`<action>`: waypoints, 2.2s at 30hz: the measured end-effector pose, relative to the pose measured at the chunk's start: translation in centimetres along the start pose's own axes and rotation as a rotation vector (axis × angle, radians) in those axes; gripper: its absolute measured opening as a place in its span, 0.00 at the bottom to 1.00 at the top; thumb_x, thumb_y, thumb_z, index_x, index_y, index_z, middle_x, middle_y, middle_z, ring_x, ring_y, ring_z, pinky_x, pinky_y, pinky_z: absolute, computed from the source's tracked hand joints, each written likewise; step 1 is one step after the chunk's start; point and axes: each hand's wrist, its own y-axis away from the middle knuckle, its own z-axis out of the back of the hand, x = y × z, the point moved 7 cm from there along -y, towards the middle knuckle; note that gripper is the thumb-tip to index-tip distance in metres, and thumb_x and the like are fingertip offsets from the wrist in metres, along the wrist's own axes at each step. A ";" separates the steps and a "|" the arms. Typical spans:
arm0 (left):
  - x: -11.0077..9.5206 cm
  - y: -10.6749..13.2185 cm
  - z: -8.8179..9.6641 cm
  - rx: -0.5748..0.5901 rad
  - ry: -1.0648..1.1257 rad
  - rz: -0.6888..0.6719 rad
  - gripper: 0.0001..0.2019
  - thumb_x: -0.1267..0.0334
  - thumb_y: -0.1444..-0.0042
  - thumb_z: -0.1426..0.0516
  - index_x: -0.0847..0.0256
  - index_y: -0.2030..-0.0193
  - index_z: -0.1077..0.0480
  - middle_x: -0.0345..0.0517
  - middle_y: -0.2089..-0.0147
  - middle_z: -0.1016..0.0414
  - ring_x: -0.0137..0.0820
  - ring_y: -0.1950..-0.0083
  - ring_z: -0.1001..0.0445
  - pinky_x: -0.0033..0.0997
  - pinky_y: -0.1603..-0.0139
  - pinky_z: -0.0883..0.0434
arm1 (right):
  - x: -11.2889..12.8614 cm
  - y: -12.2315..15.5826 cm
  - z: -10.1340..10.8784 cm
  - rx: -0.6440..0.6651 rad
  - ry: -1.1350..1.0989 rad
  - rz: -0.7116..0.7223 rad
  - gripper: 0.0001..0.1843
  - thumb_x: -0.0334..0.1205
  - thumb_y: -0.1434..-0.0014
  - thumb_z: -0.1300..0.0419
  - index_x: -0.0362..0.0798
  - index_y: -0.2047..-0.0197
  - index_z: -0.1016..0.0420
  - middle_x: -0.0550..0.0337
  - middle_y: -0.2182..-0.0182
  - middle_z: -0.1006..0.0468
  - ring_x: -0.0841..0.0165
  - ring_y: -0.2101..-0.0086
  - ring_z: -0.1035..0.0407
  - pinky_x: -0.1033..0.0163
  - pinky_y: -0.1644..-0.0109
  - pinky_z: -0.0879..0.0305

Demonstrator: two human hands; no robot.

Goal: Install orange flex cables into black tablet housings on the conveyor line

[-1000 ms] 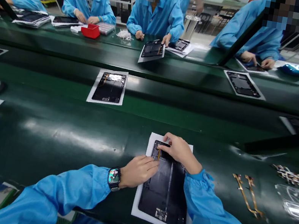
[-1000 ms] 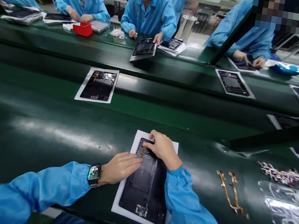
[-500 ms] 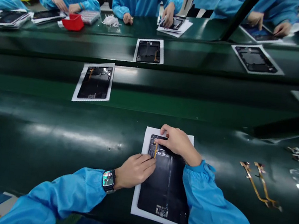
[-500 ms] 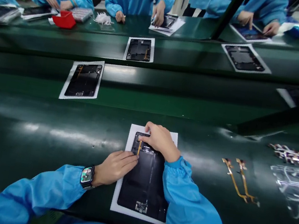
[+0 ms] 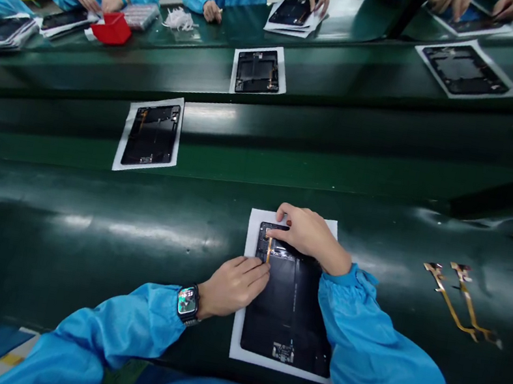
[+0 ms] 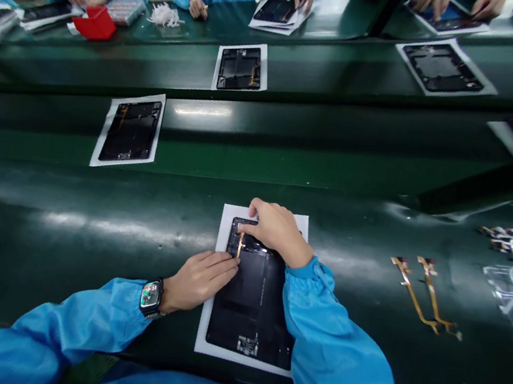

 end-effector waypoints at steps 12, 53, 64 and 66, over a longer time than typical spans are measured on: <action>-0.1 -0.3 -0.1 0.010 0.000 -0.011 0.08 0.71 0.34 0.49 0.69 0.56 0.28 0.55 0.51 0.23 0.37 0.50 0.25 0.36 0.54 0.27 | 0.1 0.1 0.0 0.002 0.014 0.003 0.16 0.50 0.47 0.32 0.52 0.61 0.30 0.64 0.71 0.24 0.67 0.71 0.31 0.65 0.71 0.51; 2.8 2.3 0.0 0.053 0.498 0.108 0.26 0.56 0.36 0.46 0.67 0.36 0.42 0.61 0.34 0.37 0.43 0.29 0.45 0.47 0.30 0.41 | 4.1 13.9 -1.6 -0.237 -0.208 0.041 0.07 0.41 0.33 0.45 0.50 0.54 0.29 0.58 0.62 0.20 0.64 0.65 0.24 0.62 0.62 0.31; 2.5 2.4 0.1 0.018 0.456 0.063 0.21 0.59 0.38 0.44 0.67 0.41 0.37 0.60 0.36 0.36 0.44 0.30 0.43 0.49 0.32 0.39 | 2.9 13.5 -1.5 -0.232 -0.646 -0.113 0.08 0.42 0.36 0.41 0.51 0.56 0.26 0.56 0.62 0.20 0.61 0.62 0.25 0.57 0.56 0.29; 2.3 2.4 0.2 0.019 0.424 0.042 0.17 0.60 0.37 0.45 0.66 0.45 0.34 0.60 0.36 0.35 0.45 0.31 0.41 0.49 0.32 0.38 | 1.7 13.9 -2.0 -0.254 -0.958 -0.205 0.08 0.43 0.37 0.41 0.50 0.56 0.27 0.55 0.64 0.21 0.61 0.62 0.25 0.56 0.57 0.28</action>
